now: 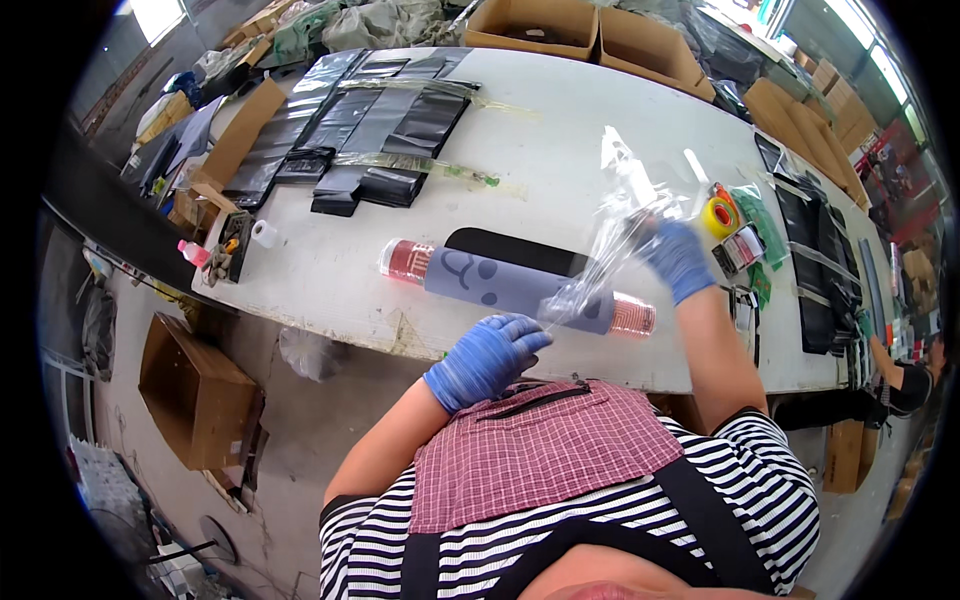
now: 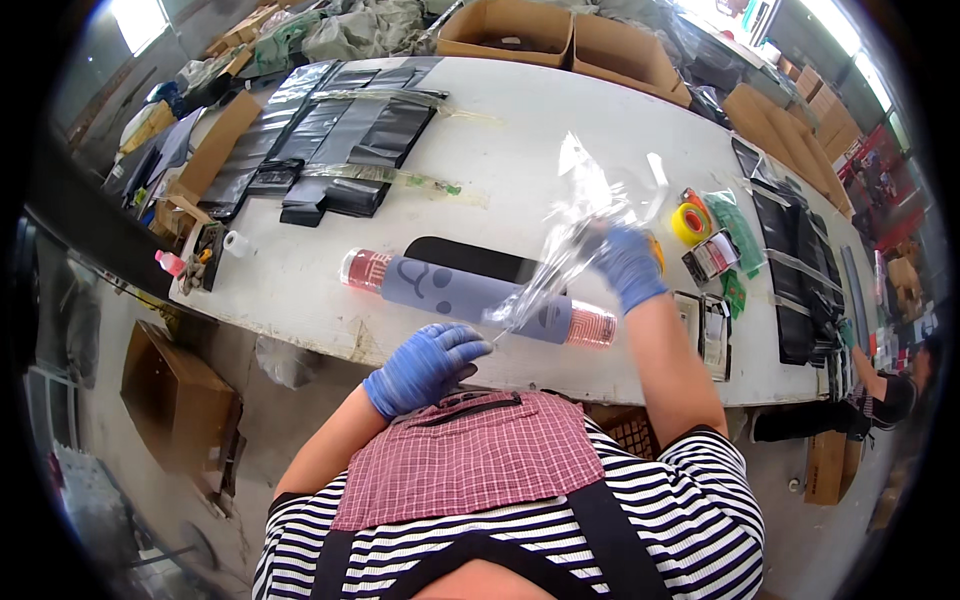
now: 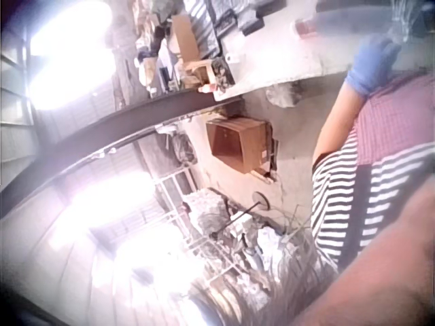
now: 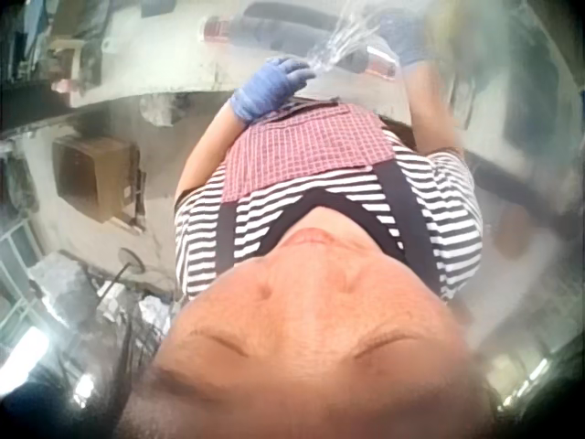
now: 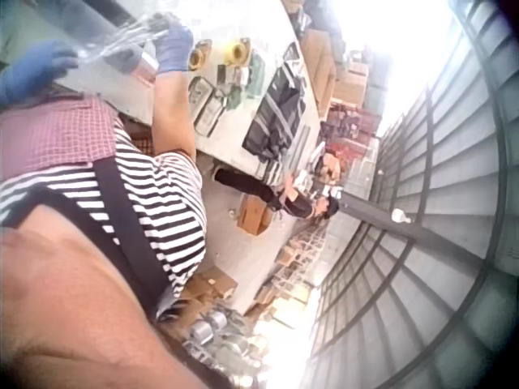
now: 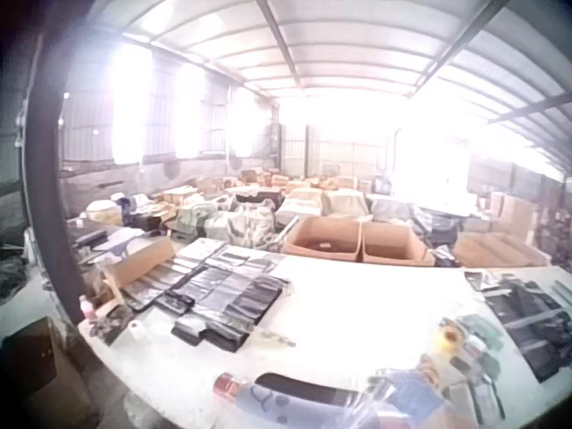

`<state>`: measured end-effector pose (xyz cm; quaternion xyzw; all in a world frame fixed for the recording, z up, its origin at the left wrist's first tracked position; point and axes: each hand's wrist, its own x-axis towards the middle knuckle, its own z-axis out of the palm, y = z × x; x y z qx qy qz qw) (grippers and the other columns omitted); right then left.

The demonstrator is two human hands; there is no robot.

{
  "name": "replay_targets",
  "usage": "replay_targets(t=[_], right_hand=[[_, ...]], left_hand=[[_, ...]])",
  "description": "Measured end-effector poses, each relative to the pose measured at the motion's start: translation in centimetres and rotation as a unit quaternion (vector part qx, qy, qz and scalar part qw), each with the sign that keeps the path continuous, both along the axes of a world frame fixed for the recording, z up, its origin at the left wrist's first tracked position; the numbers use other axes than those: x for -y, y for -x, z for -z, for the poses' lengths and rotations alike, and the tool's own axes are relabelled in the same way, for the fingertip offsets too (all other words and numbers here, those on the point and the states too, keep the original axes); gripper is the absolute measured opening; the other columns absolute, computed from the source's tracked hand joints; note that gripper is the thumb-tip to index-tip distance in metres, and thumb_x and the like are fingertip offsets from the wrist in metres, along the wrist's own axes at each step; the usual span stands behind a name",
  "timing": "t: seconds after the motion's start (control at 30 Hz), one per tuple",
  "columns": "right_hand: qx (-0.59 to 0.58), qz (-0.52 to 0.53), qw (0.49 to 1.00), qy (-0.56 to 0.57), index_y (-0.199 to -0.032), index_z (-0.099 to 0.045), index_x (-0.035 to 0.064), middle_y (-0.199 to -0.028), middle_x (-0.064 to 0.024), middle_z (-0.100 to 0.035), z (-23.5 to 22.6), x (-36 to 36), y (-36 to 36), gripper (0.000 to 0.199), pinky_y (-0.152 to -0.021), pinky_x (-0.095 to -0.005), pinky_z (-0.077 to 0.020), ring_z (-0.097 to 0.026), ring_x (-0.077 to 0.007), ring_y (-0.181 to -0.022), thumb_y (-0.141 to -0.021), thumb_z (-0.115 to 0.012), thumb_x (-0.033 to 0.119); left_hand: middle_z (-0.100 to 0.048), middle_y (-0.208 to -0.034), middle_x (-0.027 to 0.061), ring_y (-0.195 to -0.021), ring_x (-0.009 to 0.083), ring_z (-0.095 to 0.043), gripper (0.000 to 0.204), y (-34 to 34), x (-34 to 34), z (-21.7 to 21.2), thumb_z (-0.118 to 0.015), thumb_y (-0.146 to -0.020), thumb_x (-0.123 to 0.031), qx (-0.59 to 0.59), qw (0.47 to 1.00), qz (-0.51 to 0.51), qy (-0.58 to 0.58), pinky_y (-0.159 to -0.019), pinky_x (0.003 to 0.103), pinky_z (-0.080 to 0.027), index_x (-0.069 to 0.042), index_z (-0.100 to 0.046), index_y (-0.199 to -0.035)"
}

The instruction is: The person wraps a long item in a black plastic sleeve, attaches a shipping label and tape, and places it into a large cardboard box. They then prepare a black mat on the table and wrap a red roll and a grey item together using clear plastic film.

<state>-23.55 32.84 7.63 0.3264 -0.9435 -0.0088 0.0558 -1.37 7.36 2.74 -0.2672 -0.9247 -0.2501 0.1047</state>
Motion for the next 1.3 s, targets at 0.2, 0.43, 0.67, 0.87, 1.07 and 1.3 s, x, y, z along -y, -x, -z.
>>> replay_targets(t=[0.2,0.43,0.67,0.87,1.07,1.3], right_hand=[[-0.328,-0.041,0.893,0.305,-0.109,-0.066,0.0006,-0.099,-0.0207,-0.068,-0.9,1.5,12.8,0.026,-0.081,-0.0402,-0.0553,-0.066,-0.0325,-0.087,-0.087,-0.051,0.002],[0.205,-0.145,0.961,-0.112,-0.125,-0.06,0.014,-0.135,-0.0158,-0.056,17.2,14.0,9.3,0.039,-0.105,-0.0495,-0.0379,-0.047,-0.0368,-0.131,-0.086,-0.055,0.016],[0.284,-0.151,0.93,-0.177,-0.135,-0.057,0.0101,-0.143,-0.0186,-0.051,17.2,15.3,5.5,0.049,-0.112,-0.0573,-0.031,-0.044,-0.0358,-0.134,-0.087,-0.055,0.02],[0.392,0.122,0.91,-0.053,-0.138,-0.053,0.0073,-0.138,-0.0214,-0.054,15.7,9.0,5.0,0.054,-0.104,-0.0515,-0.0442,-0.054,-0.0381,-0.127,-0.092,-0.057,0.035],[0.302,0.037,0.953,0.018,-0.108,-0.064,0.0036,-0.103,-0.0175,-0.069,14.1,11.5,12.5,0.031,-0.09,-0.0461,-0.0511,-0.063,-0.0394,-0.105,-0.095,-0.053,0.03],[0.121,0.185,0.964,0.147,-0.121,-0.063,0.008,-0.11,-0.0197,-0.066,24.5,14.1,23.8,0.033,-0.092,-0.0463,-0.051,-0.063,-0.0387,-0.105,-0.089,-0.055,0.015]], left_hand=[[-0.062,-0.117,0.0155,-0.109,0.0353,-0.059,0.035,8.1,5.4,1.4,-0.071,-0.087,-0.01,0.054,0.989,-0.06,-0.12,-0.097,0.042,-0.048,-0.006,-0.063,-0.121],[-0.06,-0.128,0.0141,-0.125,0.0325,-0.055,0.044,20.5,4.0,0.0,-0.062,-0.086,-0.006,-0.05,0.984,0.161,-0.053,-0.111,0.043,-0.04,-0.008,-0.057,-0.129],[-0.066,-0.12,0.0146,-0.121,0.0305,-0.059,0.053,30.0,7.9,10.3,-0.049,-0.099,-0.044,0.233,0.927,0.01,0.292,-0.119,0.057,-0.015,-0.011,-0.049,-0.141],[-0.069,-0.111,0.014,-0.104,0.0305,-0.067,0.061,29.0,12.4,10.8,-0.048,-0.098,-0.053,0.267,0.909,-0.092,0.305,-0.095,0.049,-0.045,-0.013,-0.049,-0.144],[-0.07,-0.108,0.0162,-0.095,0.0313,-0.071,0.068,27.2,13.6,13.1,-0.052,-0.096,-0.056,0.385,0.87,-0.138,0.275,-0.084,0.045,-0.053,-0.014,-0.044,-0.148],[-0.071,-0.104,0.0188,-0.092,0.0344,-0.07,0.074,27.4,13.6,12.7,-0.059,-0.092,-0.054,0.392,0.873,-0.145,0.251,-0.081,0.046,-0.054,-0.015,-0.038,-0.152]])
